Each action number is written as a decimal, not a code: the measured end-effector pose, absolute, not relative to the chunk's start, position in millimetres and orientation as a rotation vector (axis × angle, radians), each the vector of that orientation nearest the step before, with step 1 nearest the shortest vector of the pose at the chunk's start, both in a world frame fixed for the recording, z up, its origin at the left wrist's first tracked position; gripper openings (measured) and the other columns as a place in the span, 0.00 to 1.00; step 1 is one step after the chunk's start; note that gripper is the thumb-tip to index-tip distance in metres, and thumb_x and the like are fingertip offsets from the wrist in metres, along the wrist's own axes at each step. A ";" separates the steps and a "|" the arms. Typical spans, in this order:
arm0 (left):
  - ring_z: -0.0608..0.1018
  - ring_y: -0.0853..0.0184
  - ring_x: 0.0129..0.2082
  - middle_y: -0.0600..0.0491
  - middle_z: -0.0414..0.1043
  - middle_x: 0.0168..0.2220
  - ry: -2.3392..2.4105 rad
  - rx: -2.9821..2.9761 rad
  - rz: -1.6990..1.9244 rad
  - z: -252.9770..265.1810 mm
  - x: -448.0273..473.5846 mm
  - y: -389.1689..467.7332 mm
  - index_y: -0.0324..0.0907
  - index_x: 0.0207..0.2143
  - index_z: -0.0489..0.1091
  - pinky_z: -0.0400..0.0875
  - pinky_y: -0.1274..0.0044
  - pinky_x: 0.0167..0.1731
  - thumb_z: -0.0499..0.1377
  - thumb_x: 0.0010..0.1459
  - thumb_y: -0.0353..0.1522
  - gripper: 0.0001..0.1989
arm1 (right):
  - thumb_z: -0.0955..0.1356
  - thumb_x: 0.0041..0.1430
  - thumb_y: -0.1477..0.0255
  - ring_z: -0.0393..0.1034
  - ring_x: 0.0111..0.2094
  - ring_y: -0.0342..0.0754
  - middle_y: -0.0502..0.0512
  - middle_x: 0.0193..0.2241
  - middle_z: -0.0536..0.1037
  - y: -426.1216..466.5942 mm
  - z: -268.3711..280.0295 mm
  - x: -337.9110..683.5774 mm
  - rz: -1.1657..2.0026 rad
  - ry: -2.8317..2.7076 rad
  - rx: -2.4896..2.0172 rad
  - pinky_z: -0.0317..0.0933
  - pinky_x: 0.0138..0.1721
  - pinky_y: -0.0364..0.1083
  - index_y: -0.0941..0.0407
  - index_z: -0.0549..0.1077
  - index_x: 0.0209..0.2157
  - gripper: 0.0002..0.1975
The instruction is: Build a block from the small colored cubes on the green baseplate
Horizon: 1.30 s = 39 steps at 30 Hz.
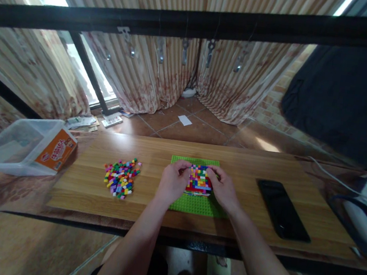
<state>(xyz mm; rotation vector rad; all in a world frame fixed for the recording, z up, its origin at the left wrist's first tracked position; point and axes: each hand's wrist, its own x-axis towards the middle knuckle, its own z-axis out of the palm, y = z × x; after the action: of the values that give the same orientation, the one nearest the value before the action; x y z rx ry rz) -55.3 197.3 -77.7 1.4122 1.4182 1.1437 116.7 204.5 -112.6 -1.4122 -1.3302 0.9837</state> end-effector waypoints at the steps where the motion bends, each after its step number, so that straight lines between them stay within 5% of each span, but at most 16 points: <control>1: 0.78 0.68 0.30 0.52 0.79 0.32 1.417 1.418 1.139 -77.6 -56.4 197.5 0.40 0.35 0.76 0.73 0.78 0.33 0.58 0.55 0.26 0.07 | 0.67 0.55 0.49 0.75 0.35 0.52 0.56 0.35 0.82 204.5 -112.8 117.6 0.998 -1.313 -1.398 0.69 0.37 0.48 0.56 0.78 0.39 0.25; 7: 0.77 0.70 0.28 0.52 0.78 0.31 1.464 1.406 1.188 -79.2 -67.9 203.1 0.39 0.35 0.76 0.72 0.79 0.31 0.59 0.54 0.27 0.07 | 0.61 0.57 0.43 0.75 0.29 0.52 0.57 0.30 0.82 205.7 -115.0 119.7 1.206 -1.132 -1.371 0.67 0.27 0.47 0.58 0.78 0.41 0.34; 13: 0.76 0.71 0.26 0.53 0.77 0.29 1.480 1.403 1.227 -79.2 -81.8 205.4 0.39 0.36 0.76 0.69 0.80 0.28 0.59 0.53 0.29 0.08 | 0.66 0.54 0.48 0.76 0.39 0.54 0.56 0.36 0.83 208.3 -114.3 117.6 0.996 -1.309 -1.451 0.68 0.42 0.51 0.57 0.80 0.38 0.26; 24: 0.78 0.66 0.30 0.51 0.79 0.29 1.984 1.504 1.091 -70.4 -151.4 212.0 0.39 0.35 0.77 0.70 0.77 0.33 0.58 0.53 0.27 0.09 | 0.64 0.55 0.52 0.76 0.38 0.57 0.58 0.36 0.83 209.5 -118.1 121.4 0.957 -1.362 -1.596 0.66 0.41 0.52 0.56 0.80 0.39 0.24; 33: 0.76 0.64 0.29 0.52 0.75 0.23 2.299 1.416 0.897 -70.0 -206.0 197.5 0.44 0.26 0.78 0.67 0.76 0.33 0.63 0.44 0.23 0.08 | 0.62 0.59 0.51 0.76 0.35 0.58 0.58 0.31 0.83 206.7 -118.7 124.3 0.944 -1.386 -1.628 0.65 0.37 0.52 0.55 0.81 0.36 0.25; 39: 0.79 0.58 0.38 0.46 0.80 0.32 2.351 1.577 0.672 -75.1 -194.3 204.5 0.44 0.31 0.79 0.69 0.71 0.41 0.65 0.50 0.30 0.04 | 0.62 0.59 0.51 0.76 0.36 0.58 0.58 0.31 0.83 208.7 -118.5 125.2 0.898 -1.397 -1.667 0.64 0.37 0.51 0.55 0.80 0.34 0.25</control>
<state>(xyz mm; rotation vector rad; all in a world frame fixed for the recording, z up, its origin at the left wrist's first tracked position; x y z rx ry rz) -194.3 204.5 -75.1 1.5771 2.3505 0.6717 125.2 208.7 -118.5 -1.6667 -1.3970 0.8985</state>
